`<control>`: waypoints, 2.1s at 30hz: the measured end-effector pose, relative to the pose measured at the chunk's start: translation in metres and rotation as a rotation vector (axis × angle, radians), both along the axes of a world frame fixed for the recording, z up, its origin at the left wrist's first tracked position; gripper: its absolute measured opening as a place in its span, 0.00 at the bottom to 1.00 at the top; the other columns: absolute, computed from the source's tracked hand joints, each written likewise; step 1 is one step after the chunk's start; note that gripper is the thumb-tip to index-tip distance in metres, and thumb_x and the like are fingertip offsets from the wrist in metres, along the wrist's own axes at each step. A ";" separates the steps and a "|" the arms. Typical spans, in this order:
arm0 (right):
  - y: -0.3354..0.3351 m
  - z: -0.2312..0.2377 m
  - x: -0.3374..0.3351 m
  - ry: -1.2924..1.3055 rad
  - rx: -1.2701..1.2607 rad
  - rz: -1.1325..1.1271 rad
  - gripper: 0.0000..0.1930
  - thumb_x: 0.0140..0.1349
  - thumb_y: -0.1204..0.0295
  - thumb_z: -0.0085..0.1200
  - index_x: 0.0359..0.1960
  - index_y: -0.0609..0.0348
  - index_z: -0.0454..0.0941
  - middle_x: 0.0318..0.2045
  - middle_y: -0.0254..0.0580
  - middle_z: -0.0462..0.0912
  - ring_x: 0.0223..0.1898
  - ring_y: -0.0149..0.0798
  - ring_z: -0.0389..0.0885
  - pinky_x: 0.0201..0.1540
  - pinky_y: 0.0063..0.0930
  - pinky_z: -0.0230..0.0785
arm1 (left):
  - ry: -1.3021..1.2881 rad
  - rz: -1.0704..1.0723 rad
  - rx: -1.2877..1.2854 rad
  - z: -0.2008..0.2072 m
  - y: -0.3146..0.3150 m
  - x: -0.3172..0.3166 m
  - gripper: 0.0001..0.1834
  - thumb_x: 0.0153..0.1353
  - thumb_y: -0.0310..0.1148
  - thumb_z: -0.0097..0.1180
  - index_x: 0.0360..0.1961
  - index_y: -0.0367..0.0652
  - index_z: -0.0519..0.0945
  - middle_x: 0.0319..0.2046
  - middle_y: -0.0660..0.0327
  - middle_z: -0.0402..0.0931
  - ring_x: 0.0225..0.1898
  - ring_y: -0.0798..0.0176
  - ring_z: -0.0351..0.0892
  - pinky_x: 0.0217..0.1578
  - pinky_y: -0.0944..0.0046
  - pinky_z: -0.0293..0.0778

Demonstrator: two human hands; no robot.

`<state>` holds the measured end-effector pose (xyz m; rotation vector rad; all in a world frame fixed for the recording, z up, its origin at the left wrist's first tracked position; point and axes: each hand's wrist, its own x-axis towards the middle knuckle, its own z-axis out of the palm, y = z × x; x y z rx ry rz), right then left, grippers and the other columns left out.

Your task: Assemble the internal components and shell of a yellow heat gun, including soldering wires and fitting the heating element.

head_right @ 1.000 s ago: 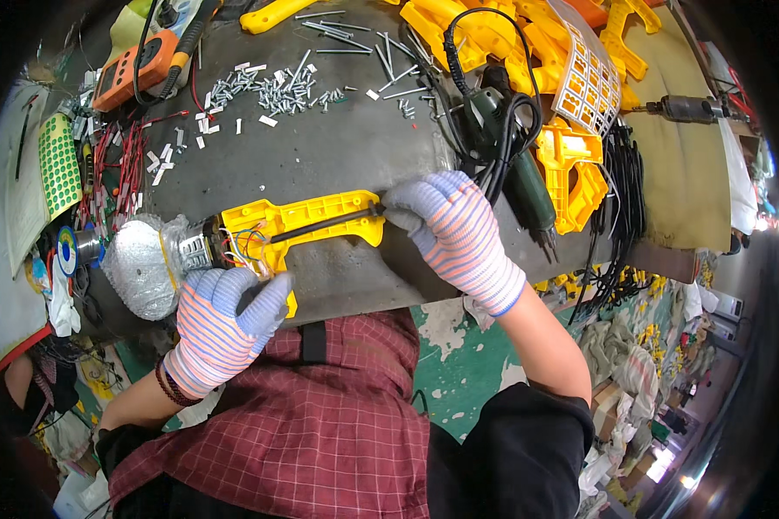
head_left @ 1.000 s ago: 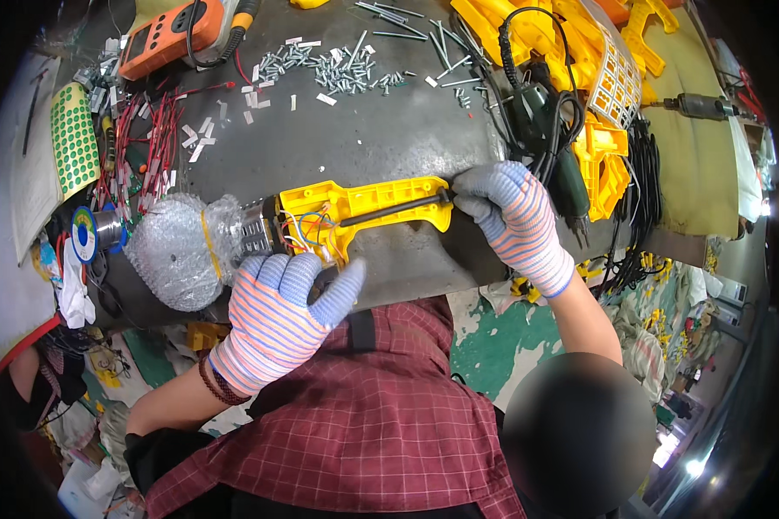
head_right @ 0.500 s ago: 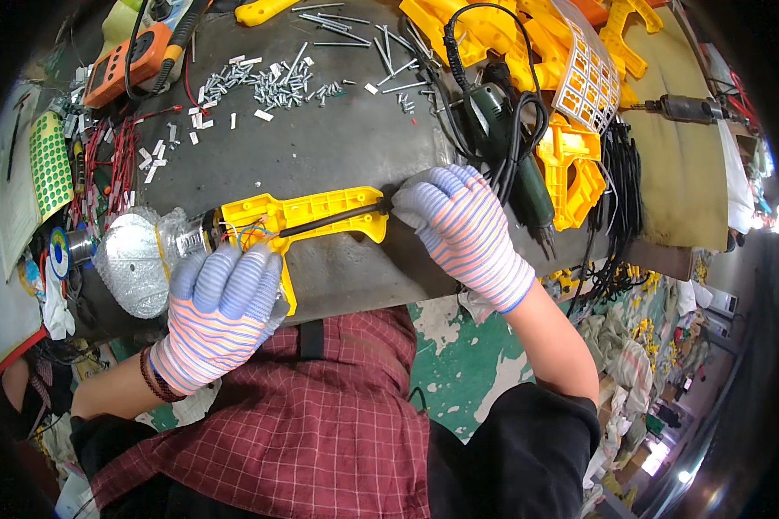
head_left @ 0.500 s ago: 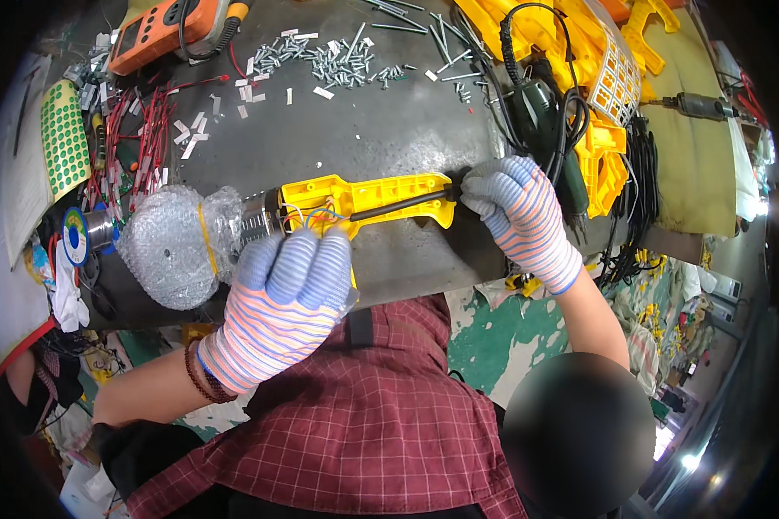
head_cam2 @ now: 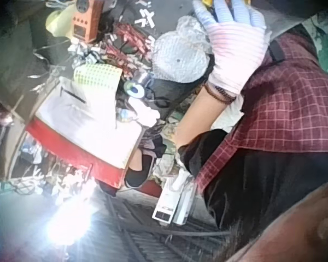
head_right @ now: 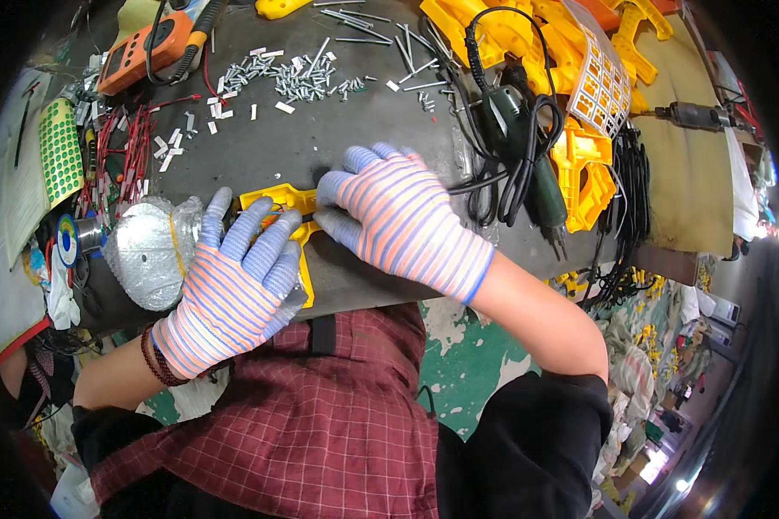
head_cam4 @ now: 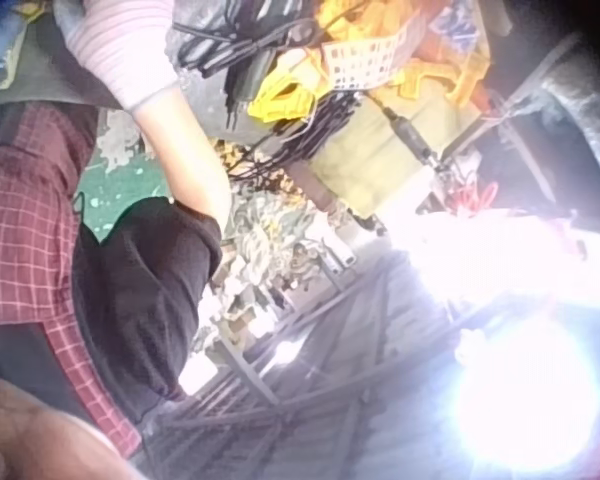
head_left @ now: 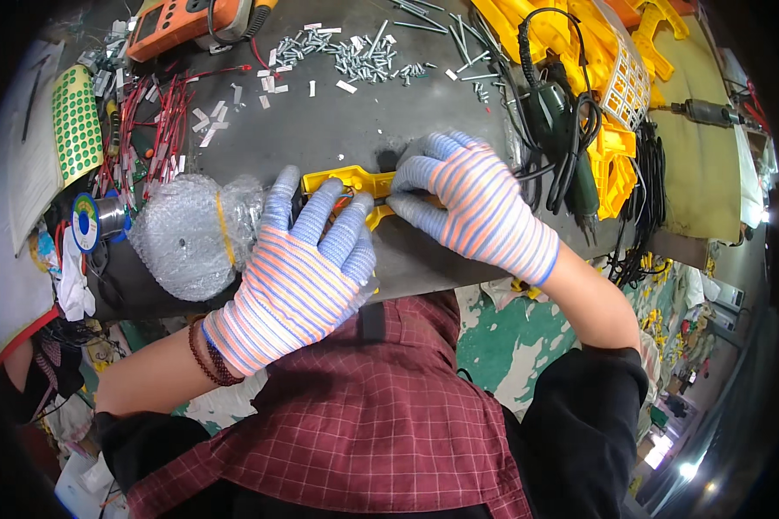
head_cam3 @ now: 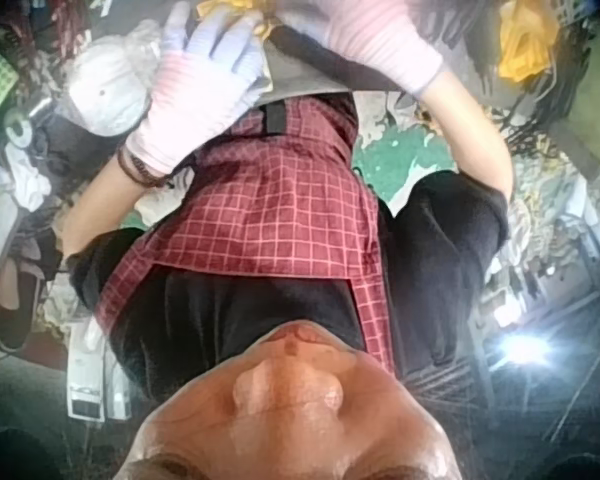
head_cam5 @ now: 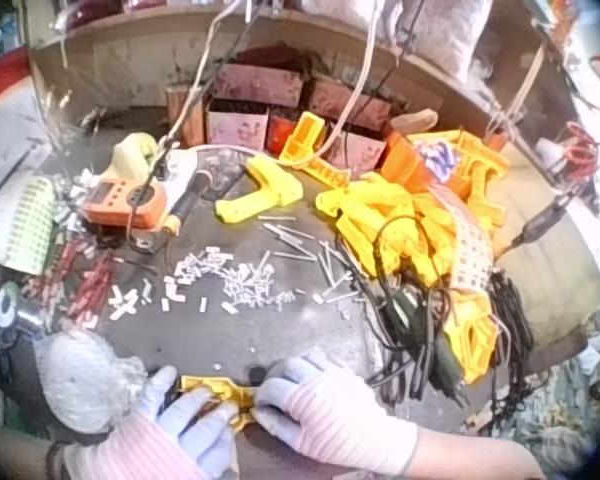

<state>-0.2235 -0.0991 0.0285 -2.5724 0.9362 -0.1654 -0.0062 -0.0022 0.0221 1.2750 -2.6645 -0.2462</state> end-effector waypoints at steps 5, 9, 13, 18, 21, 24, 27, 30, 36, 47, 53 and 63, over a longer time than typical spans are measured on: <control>-0.005 0.000 0.010 -0.077 0.239 -0.180 0.15 0.54 0.61 0.62 0.37 0.56 0.77 0.33 0.53 0.80 0.39 0.57 0.80 0.43 0.48 0.72 | 0.035 -0.015 -0.056 -0.005 0.000 0.005 0.28 0.44 0.47 0.65 0.43 0.41 0.80 0.55 0.51 0.72 0.60 0.44 0.67 0.63 0.29 0.54; -0.025 0.005 0.015 -0.017 0.534 -0.152 0.19 0.54 0.60 0.61 0.42 0.60 0.80 0.39 0.57 0.83 0.46 0.56 0.81 0.49 0.42 0.73 | 0.051 -0.008 0.018 0.005 -0.004 0.003 0.27 0.45 0.49 0.64 0.44 0.42 0.81 0.54 0.52 0.73 0.58 0.46 0.67 0.63 0.31 0.54; -0.031 0.025 0.033 0.298 0.490 -0.072 0.20 0.55 0.59 0.58 0.45 0.58 0.80 0.39 0.56 0.83 0.46 0.55 0.82 0.51 0.43 0.74 | -0.016 -0.034 0.111 0.012 -0.008 0.002 0.29 0.49 0.52 0.61 0.45 0.42 0.82 0.53 0.51 0.76 0.58 0.46 0.69 0.63 0.26 0.50; -0.018 0.028 0.044 0.425 0.217 0.024 0.18 0.55 0.64 0.58 0.48 0.55 0.77 0.44 0.48 0.81 0.49 0.50 0.80 0.50 0.48 0.71 | -0.051 -0.034 0.184 0.024 -0.018 0.000 0.28 0.50 0.52 0.60 0.45 0.41 0.82 0.53 0.51 0.76 0.57 0.47 0.70 0.63 0.28 0.53; -0.016 0.027 0.044 0.416 0.155 0.029 0.19 0.54 0.65 0.58 0.49 0.54 0.76 0.45 0.46 0.81 0.49 0.49 0.79 0.50 0.48 0.70 | -0.076 -0.029 0.209 0.026 -0.020 0.001 0.28 0.50 0.52 0.60 0.45 0.41 0.82 0.53 0.52 0.75 0.57 0.47 0.70 0.62 0.30 0.54; -0.047 0.038 0.046 0.387 0.578 -0.045 0.24 0.54 0.57 0.58 0.50 0.55 0.78 0.41 0.49 0.84 0.46 0.47 0.83 0.51 0.40 0.73 | -0.060 -0.024 0.172 0.021 -0.016 0.001 0.28 0.50 0.52 0.60 0.45 0.41 0.81 0.52 0.52 0.75 0.56 0.47 0.70 0.62 0.32 0.55; -0.103 0.016 0.060 -0.020 0.438 -0.282 0.25 0.54 0.52 0.59 0.48 0.57 0.80 0.38 0.54 0.84 0.42 0.50 0.84 0.48 0.38 0.75 | -0.055 -0.021 0.157 0.020 -0.021 0.005 0.28 0.49 0.52 0.61 0.45 0.41 0.81 0.53 0.53 0.75 0.56 0.47 0.70 0.62 0.32 0.55; -0.189 0.016 0.087 -0.012 -0.088 -0.657 0.33 0.53 0.49 0.56 0.56 0.60 0.73 0.53 0.55 0.76 0.56 0.54 0.75 0.58 0.43 0.69 | -0.038 -0.028 0.138 0.020 -0.015 0.003 0.28 0.49 0.52 0.61 0.45 0.42 0.81 0.53 0.53 0.75 0.56 0.47 0.70 0.62 0.32 0.56; -0.280 -0.001 0.110 0.205 0.082 -0.809 0.35 0.49 0.47 0.63 0.57 0.54 0.77 0.57 0.46 0.78 0.58 0.48 0.77 0.59 0.42 0.68 | -0.028 -0.033 0.157 0.024 -0.015 -0.003 0.28 0.49 0.52 0.61 0.46 0.43 0.82 0.53 0.55 0.76 0.56 0.50 0.70 0.61 0.33 0.57; -0.109 0.083 0.025 0.237 -0.358 0.234 0.27 0.44 0.65 0.64 0.52 0.41 0.78 0.46 0.47 0.79 0.48 0.50 0.80 0.52 0.42 0.72 | 0.050 -0.018 0.083 0.011 -0.011 0.010 0.30 0.49 0.53 0.61 0.47 0.39 0.81 0.53 0.53 0.76 0.56 0.48 0.71 0.63 0.37 0.56; -0.049 0.024 -0.007 0.430 -0.178 -0.252 0.28 0.49 0.61 0.63 0.54 0.52 0.74 0.46 0.50 0.80 0.49 0.52 0.79 0.53 0.44 0.72 | 0.050 -0.029 0.043 0.010 -0.012 0.004 0.30 0.48 0.51 0.63 0.46 0.39 0.81 0.52 0.53 0.76 0.56 0.48 0.71 0.63 0.38 0.56; -0.017 0.022 -0.034 -0.862 0.440 -0.489 0.21 0.56 0.67 0.63 0.50 0.60 0.73 0.35 0.39 0.78 0.33 0.30 0.77 0.36 0.25 0.71 | 0.063 -0.003 0.043 0.008 -0.010 0.004 0.29 0.46 0.48 0.64 0.46 0.39 0.81 0.52 0.54 0.76 0.57 0.48 0.70 0.64 0.39 0.56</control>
